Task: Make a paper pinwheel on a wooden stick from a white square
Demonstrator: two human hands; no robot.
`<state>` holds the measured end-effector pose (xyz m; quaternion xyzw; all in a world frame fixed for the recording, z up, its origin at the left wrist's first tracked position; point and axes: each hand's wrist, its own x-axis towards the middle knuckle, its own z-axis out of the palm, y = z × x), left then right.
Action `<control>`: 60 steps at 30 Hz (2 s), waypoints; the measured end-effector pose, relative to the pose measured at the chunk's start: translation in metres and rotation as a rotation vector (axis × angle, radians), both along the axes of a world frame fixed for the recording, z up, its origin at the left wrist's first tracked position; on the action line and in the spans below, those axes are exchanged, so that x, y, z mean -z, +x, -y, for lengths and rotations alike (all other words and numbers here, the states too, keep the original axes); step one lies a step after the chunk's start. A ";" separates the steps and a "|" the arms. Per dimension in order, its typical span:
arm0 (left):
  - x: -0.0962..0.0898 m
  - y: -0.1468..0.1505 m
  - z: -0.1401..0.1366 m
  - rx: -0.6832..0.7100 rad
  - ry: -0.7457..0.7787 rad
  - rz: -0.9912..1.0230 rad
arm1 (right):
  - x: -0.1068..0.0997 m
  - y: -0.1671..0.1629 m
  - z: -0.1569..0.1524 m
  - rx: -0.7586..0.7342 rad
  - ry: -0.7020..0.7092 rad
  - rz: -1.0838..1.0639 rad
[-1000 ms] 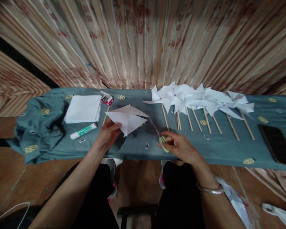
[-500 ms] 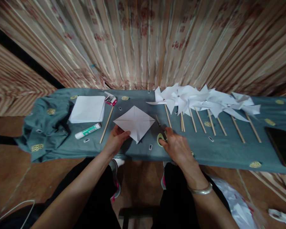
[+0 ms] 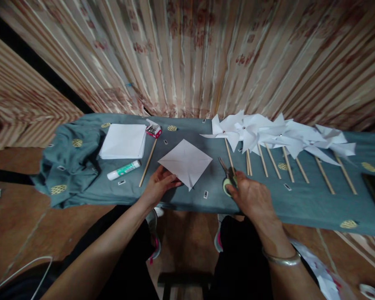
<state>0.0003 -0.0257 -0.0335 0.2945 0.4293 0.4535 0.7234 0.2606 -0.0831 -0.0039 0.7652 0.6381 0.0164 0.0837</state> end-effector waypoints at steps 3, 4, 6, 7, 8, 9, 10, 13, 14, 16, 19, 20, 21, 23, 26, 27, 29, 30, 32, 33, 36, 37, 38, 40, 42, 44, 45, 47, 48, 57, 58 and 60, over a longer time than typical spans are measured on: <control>0.001 0.001 0.000 -0.021 0.002 0.001 | -0.002 -0.008 -0.008 0.020 0.011 -0.020; 0.001 0.001 0.000 -0.025 0.003 0.004 | -0.002 -0.011 -0.011 0.015 0.021 -0.029; 0.003 0.001 0.001 -0.032 0.005 0.012 | -0.004 -0.017 -0.017 0.012 0.030 -0.037; 0.003 0.001 0.001 -0.031 0.004 0.016 | -0.005 -0.020 -0.020 0.014 0.027 -0.038; 0.004 0.001 0.002 -0.026 0.001 0.016 | -0.006 -0.023 -0.022 0.020 0.025 -0.037; 0.004 0.000 0.002 -0.014 -0.006 0.015 | -0.007 -0.025 -0.024 0.031 0.022 -0.032; 0.005 0.000 0.003 0.002 -0.015 0.010 | -0.007 -0.026 -0.026 0.042 0.021 -0.025; 0.004 -0.003 0.006 0.076 -0.050 -0.009 | -0.008 -0.028 -0.027 0.050 0.015 -0.007; 0.003 -0.005 0.007 0.097 -0.057 -0.016 | -0.008 -0.027 -0.026 0.046 0.017 -0.004; 0.001 -0.008 0.010 0.126 -0.063 -0.032 | -0.006 -0.025 -0.024 0.027 0.050 -0.001; -0.002 -0.012 0.012 0.175 -0.056 -0.073 | -0.002 -0.023 -0.020 -0.027 0.198 -0.016; -0.003 -0.013 0.013 0.198 -0.049 -0.090 | -0.001 -0.023 -0.019 -0.051 0.251 -0.032; -0.003 -0.013 0.013 0.217 -0.037 -0.105 | 0.001 -0.024 -0.019 -0.080 0.295 -0.056; -0.003 -0.013 0.012 0.232 0.004 -0.134 | 0.004 -0.029 -0.019 -0.139 0.349 -0.116; 0.000 -0.012 0.010 0.220 0.110 -0.198 | 0.010 -0.041 -0.023 -0.240 0.385 -0.231; 0.000 -0.011 0.009 0.215 0.158 -0.235 | 0.012 -0.046 -0.025 -0.272 0.396 -0.275; 0.001 -0.009 0.008 0.195 0.287 -0.348 | 0.017 -0.056 -0.028 -0.330 0.420 -0.359; 0.001 -0.008 0.008 0.182 0.366 -0.415 | 0.019 -0.061 -0.030 -0.355 0.436 -0.394; 0.000 -0.008 0.006 0.168 0.519 -0.530 | 0.021 -0.070 -0.033 -0.402 0.469 -0.447; -0.001 -0.010 0.004 0.165 0.577 -0.570 | 0.022 -0.074 -0.035 -0.419 0.482 -0.470; -0.007 -0.022 -0.007 0.111 0.653 -0.645 | 0.023 -0.083 -0.040 -0.429 0.502 -0.534; -0.009 -0.030 -0.013 0.067 0.666 -0.678 | 0.023 -0.085 -0.042 -0.424 0.506 -0.555; -0.012 -0.041 -0.018 0.012 0.677 -0.727 | 0.024 -0.086 -0.044 -0.419 0.507 -0.574; -0.015 -0.065 -0.028 -0.085 0.695 -0.879 | 0.026 -0.088 -0.048 -0.406 0.501 -0.599; -0.015 -0.092 -0.033 -0.129 0.697 -1.045 | 0.028 -0.087 -0.052 -0.381 0.482 -0.611; -0.012 -0.116 -0.035 -0.114 0.699 -1.177 | 0.028 -0.083 -0.055 -0.329 0.473 -0.618; -0.010 -0.125 -0.035 -0.100 0.702 -1.223 | 0.027 -0.081 -0.056 -0.298 0.473 -0.623; -0.006 -0.139 -0.034 -0.068 0.698 -1.291 | 0.024 -0.077 -0.058 -0.242 0.480 -0.633; -0.004 -0.143 -0.033 -0.050 0.692 -1.319 | 0.023 -0.075 -0.058 -0.220 0.484 -0.639; -0.004 -0.149 -0.035 -0.028 0.662 -1.371 | 0.019 -0.069 -0.057 -0.202 0.478 -0.688; -0.009 -0.146 -0.033 -0.056 0.646 -1.320 | 0.018 -0.068 -0.056 -0.202 0.484 -0.704; -0.020 -0.133 -0.027 -0.135 0.583 -1.141 | 0.015 -0.070 -0.054 -0.190 0.492 -0.760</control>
